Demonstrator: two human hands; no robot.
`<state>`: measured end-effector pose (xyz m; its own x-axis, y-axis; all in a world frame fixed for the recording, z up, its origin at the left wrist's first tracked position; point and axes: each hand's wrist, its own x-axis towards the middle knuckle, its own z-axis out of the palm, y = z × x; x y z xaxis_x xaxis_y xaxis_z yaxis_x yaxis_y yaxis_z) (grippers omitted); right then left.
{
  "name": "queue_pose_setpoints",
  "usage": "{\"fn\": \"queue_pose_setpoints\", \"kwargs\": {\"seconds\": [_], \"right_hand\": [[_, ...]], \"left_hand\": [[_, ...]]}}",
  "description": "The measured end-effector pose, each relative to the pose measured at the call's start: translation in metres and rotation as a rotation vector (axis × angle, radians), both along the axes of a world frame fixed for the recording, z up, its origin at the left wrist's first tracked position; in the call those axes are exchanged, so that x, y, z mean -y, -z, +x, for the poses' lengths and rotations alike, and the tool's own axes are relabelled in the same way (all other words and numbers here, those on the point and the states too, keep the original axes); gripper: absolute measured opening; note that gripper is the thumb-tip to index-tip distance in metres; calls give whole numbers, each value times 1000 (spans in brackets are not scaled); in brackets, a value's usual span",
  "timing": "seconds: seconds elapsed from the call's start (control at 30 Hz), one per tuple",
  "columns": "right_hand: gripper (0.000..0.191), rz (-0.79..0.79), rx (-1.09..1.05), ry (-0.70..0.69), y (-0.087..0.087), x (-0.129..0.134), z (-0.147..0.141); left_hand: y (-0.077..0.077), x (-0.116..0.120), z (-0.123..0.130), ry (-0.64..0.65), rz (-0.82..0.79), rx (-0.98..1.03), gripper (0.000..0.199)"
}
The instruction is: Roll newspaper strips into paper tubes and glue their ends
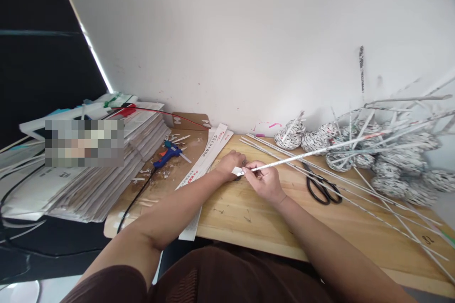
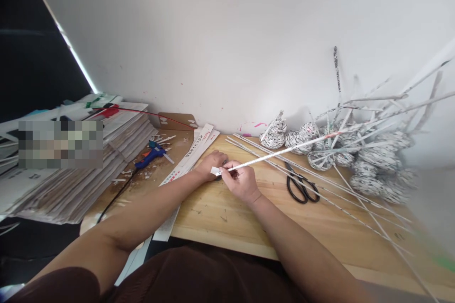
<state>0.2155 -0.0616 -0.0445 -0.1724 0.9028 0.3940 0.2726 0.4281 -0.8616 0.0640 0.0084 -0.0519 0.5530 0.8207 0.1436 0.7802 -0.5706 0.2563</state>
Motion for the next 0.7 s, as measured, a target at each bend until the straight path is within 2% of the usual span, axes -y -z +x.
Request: {"fn": "queue_pose_setpoints", "kwargs": {"seconds": [0.17, 0.27, 0.4, 0.53, 0.6, 0.63, 0.7], "right_hand": [[21, 22, 11, 16, -3, 1, 0], [22, 41, 15, 14, -3, 1, -1], [23, 36, 25, 16, -3, 2, -1], [21, 31, 11, 9, -4, 2, 0], [21, 26, 2, 8, -4, 3, 0], [21, 21, -2, 5, -4, 3, 0], [21, 10, -6, -1, -2, 3, 1]], "left_hand": [[-4, -4, 10, -98, -27, 25, 42], [-3, -6, 10, -94, -49, 64, 46], [-3, -4, -2, 10, -86, 127, 48], [-3, 9, -22, 55, -56, 247, 36], [-1, 17, -29, 20, 3, 226, 56], [-1, 20, -31, 1, 30, 178, 54], [0, 25, -31, -30, 58, 65, 34]]}}
